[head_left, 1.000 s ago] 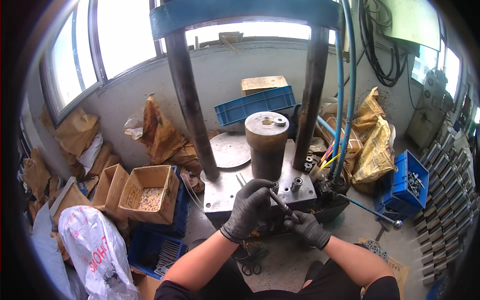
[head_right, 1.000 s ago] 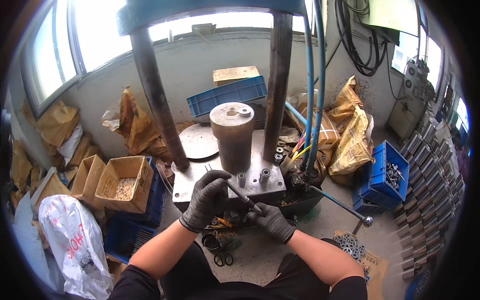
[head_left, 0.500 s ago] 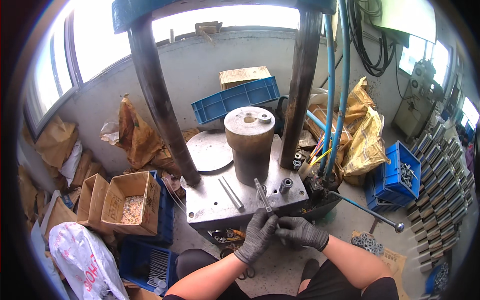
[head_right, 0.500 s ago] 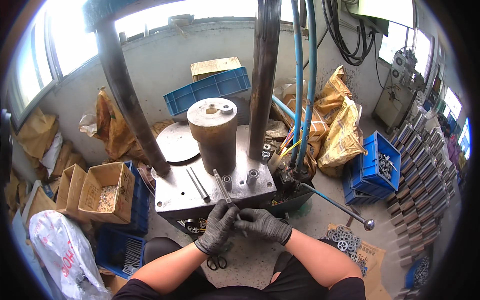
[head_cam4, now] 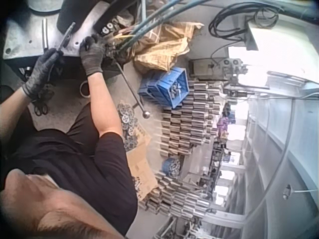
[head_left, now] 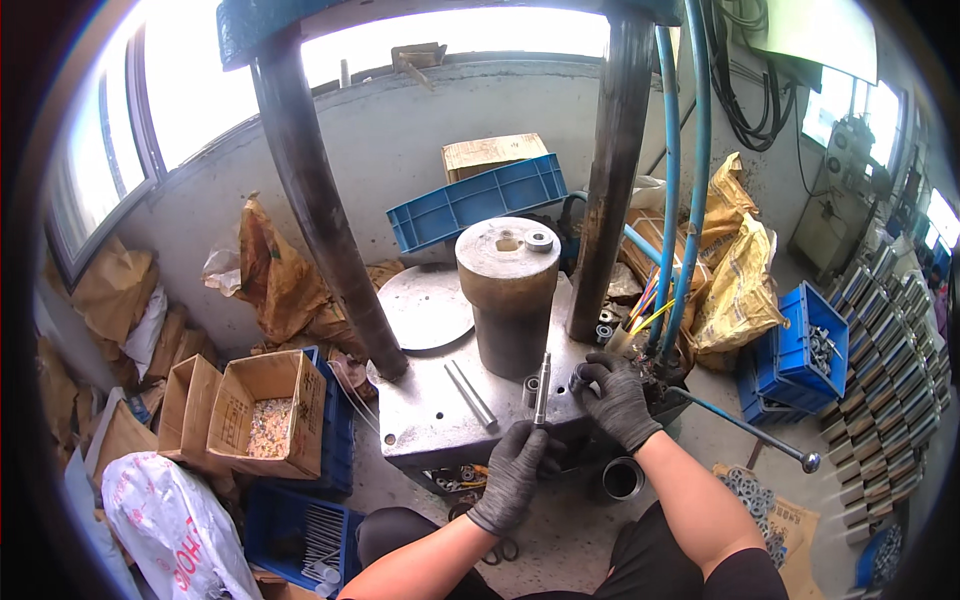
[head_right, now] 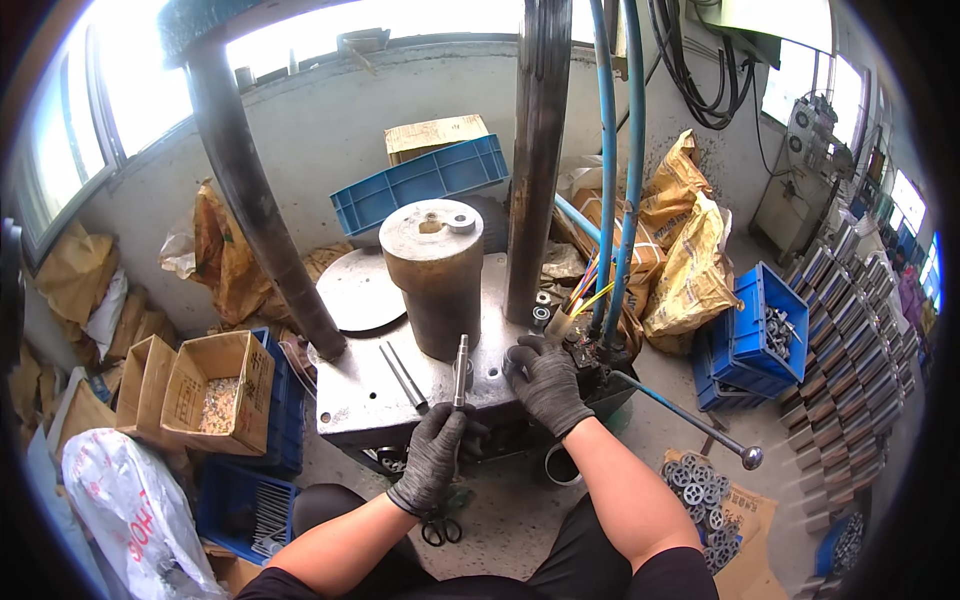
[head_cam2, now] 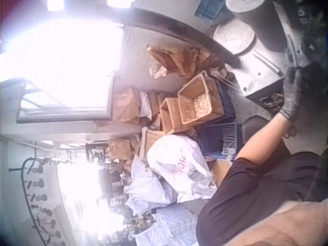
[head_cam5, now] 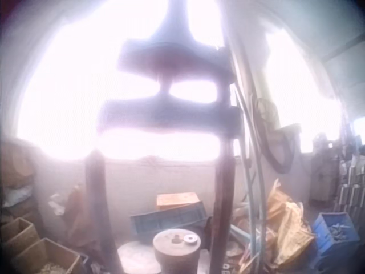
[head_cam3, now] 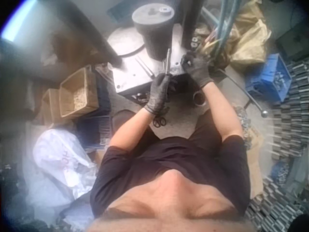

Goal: The person inserts a metal rod through a gear-like plate and a cylindrical component by hand, then positions the entire assembly into a press machine and operates a lever to join the parts together.

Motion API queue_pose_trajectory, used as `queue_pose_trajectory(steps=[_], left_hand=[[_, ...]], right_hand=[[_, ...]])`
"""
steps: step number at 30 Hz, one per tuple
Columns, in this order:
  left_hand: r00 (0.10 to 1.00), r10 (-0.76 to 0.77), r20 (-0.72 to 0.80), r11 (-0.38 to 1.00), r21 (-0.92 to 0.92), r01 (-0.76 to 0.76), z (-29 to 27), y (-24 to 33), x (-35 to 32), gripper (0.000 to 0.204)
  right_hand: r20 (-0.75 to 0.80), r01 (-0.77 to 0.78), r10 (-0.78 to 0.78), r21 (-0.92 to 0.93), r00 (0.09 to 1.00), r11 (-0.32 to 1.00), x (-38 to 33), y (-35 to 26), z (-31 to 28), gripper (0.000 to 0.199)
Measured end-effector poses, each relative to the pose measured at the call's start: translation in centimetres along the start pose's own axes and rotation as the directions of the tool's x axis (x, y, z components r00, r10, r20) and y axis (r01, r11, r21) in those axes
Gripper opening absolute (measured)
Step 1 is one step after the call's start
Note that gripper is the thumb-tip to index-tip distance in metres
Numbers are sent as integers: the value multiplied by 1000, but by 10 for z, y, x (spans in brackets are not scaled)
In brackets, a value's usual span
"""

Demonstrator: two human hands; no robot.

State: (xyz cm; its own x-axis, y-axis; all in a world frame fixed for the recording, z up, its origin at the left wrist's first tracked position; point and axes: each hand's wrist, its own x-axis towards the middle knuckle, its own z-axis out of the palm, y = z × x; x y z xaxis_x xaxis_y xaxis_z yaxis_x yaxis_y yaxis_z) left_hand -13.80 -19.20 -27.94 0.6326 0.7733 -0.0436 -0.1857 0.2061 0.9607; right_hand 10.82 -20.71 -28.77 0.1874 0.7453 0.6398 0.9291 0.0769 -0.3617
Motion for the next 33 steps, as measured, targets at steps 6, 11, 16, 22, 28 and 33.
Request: queue_pose_trajectory(steps=[6, 11, 16, 22, 28, 33], left_hand=[[999, 34, 21, 990, -141, -30, -3, -7, -4, 38], [999, 36, 13, 999, -36, -36, -3, -14, 1, 36], [999, 32, -21, 999, 25, -31, 1, -12, 2, 32], [998, -57, -29, 997, 55, 58, 2, -18, 7, 31], [1000, -31, 6, 994, 104, 30, 3, -20, 9, 33], [998, -52, 39, 999, -6, 52, 9, -12, 5, 37]], right_hand=[[9, -6, 6, -29, 1000, 1000, 1, 0, -1, 22], [-37, -184, 199, 242, 979, 953, 2, -12, -11, 22], [329, -507, 556, 838, 763, 200, 6, -45, -35, 23], [329, -371, 500, 928, 801, -16, -7, -53, -42, 26], [418, -506, 472, 860, 776, 71, -6, -59, -59, 29], [420, -497, 513, 868, 749, 15, -9, -68, -60, 31]])
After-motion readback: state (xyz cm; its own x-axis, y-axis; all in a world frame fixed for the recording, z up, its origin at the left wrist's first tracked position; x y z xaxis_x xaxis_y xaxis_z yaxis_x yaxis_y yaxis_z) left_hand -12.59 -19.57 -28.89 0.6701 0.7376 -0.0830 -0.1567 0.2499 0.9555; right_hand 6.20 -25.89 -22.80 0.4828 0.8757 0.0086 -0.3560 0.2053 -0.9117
